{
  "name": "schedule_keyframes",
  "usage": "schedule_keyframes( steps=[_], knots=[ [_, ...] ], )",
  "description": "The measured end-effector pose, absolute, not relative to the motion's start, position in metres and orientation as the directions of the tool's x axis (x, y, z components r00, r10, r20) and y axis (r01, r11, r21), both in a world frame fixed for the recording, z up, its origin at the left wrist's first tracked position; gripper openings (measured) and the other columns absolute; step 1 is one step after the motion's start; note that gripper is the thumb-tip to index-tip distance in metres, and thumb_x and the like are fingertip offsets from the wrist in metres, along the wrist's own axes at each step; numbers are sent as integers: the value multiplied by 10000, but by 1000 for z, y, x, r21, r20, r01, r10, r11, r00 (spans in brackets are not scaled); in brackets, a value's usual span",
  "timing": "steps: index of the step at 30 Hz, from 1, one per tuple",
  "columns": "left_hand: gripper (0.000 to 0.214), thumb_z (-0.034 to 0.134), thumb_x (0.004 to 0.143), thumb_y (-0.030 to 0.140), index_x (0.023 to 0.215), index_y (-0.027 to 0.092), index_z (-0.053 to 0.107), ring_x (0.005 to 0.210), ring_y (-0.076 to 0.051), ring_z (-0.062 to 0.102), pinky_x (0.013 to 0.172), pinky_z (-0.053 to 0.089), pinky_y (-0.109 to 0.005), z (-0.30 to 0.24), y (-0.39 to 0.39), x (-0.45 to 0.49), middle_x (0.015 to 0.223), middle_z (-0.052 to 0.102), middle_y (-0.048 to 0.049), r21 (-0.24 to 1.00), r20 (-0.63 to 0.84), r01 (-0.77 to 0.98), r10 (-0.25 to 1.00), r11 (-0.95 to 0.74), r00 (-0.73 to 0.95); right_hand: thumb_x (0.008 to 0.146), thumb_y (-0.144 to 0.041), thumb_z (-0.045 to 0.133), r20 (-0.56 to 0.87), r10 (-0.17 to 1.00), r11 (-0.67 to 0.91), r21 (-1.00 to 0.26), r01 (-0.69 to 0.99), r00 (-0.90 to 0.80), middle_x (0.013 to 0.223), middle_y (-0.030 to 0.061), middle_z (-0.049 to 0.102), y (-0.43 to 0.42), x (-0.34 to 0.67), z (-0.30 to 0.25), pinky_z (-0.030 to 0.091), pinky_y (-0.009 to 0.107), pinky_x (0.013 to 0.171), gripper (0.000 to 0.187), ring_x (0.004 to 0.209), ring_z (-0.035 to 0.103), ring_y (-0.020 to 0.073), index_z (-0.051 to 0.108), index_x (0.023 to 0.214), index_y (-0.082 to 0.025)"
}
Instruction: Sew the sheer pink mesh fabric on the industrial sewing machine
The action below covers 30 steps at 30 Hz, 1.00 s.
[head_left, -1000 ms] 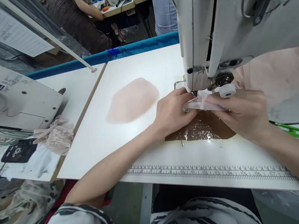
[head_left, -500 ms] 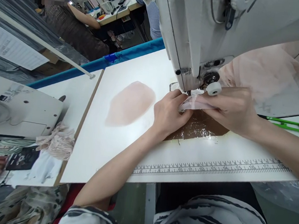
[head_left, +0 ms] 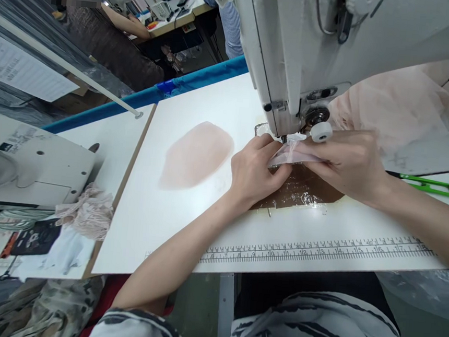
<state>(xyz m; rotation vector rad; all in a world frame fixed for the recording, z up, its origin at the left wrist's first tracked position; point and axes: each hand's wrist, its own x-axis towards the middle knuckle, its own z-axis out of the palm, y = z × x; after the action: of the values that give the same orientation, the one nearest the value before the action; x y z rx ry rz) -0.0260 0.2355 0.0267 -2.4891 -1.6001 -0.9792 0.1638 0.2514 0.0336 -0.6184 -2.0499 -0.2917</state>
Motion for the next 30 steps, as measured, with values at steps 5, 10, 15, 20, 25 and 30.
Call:
schedule_keyframes(
  steps=[5,10,15,20,25,30],
  knots=[
    [109,552,821,260,758,188,605,719,-153,578,544,325,-269,26,237,-26,810,625,-13,313,469,843,843,-438,263,977,-256,592,849,343,834,-78,547,-402,567,-25,622,252,162,29,338,252,458,306,485,479,75,715,710,-170],
    [97,616,786,218,706,187,570,706,-151,571,526,313,-265,25,239,-27,792,610,-7,289,426,871,868,-397,255,1016,-320,516,810,419,798,-113,592,-410,565,-42,593,253,161,27,319,264,457,372,516,518,84,711,720,-208],
    [116,616,775,177,686,187,544,722,-153,578,518,303,-270,23,241,-27,801,612,-6,231,392,896,879,-380,271,999,-289,553,834,378,809,-88,581,-401,508,-54,526,252,160,29,298,273,428,343,456,449,76,702,701,-209],
    [133,603,828,214,701,189,569,758,-165,589,517,301,-279,20,244,-29,827,626,-14,165,386,902,868,-399,313,975,-241,590,845,338,828,-57,557,-415,544,-47,568,252,162,31,301,266,422,283,468,478,73,711,725,-186],
    [165,656,851,311,746,192,609,799,-177,599,519,308,-276,21,245,-28,880,642,-20,147,372,903,868,-404,328,988,-272,569,833,328,839,-40,542,-446,521,-46,558,254,165,32,319,256,428,277,454,472,77,740,788,-183],
    [124,621,879,255,772,191,624,815,-186,610,522,311,-280,21,245,-26,881,657,-33,139,367,913,877,-382,311,1015,-318,508,795,403,806,-75,587,-452,491,-45,531,254,164,32,342,254,445,347,435,434,86,754,792,-216]
  ],
)
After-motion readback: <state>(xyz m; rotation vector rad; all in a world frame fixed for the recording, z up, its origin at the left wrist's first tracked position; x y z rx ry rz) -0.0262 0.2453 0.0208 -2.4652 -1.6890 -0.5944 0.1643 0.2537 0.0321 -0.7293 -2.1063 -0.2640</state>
